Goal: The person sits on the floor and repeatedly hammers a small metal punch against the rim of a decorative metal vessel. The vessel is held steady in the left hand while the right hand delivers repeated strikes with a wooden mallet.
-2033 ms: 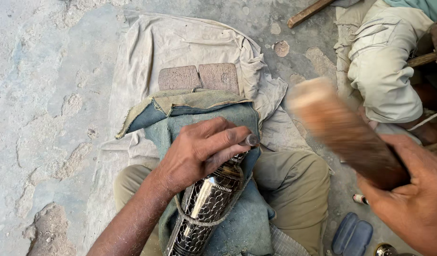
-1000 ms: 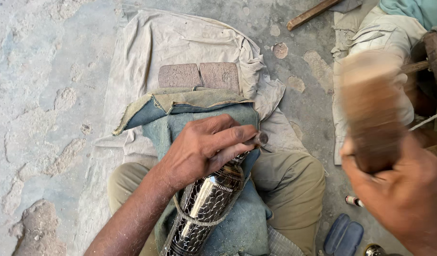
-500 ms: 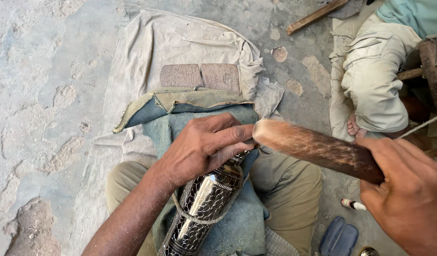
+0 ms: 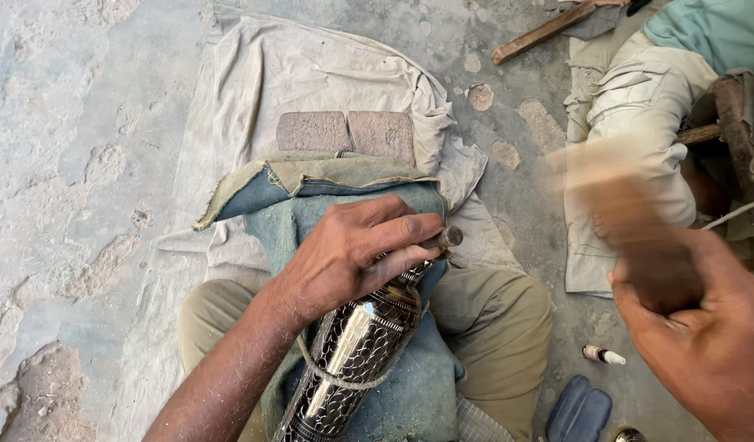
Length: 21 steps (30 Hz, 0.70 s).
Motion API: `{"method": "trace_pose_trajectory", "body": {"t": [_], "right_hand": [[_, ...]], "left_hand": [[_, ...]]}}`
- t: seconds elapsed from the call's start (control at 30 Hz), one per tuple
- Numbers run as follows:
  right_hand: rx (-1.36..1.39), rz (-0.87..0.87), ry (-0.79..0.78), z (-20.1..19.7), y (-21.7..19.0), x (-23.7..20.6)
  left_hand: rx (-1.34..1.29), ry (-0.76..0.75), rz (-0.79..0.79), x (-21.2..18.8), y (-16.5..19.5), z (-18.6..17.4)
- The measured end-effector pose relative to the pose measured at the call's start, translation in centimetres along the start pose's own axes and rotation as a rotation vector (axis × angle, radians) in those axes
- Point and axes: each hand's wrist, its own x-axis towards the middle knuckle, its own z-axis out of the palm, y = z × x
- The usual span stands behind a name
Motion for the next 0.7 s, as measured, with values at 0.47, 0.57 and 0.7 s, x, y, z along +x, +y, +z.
{"method": "trace_pose_trajectory", "body": {"t": [0.47, 0.57, 0.7], "right_hand": [[-0.287, 0.099, -0.039, -0.9, -2.3, 1.4], [-0.472, -0.083, -0.090, -1.0, -1.3, 1.0], [-0.478, -0.152, -0.041, -0.9, 0.9, 0.2]], "left_hand": [[-0.043, 0.009, -0.017, 0.1, 0.0, -0.1], [-0.021, -0.010, -0.016, 0.1, 0.0, -0.2], [-0.026, 0.003, -0.020, 0.0, 0.1, -0.3]]}}
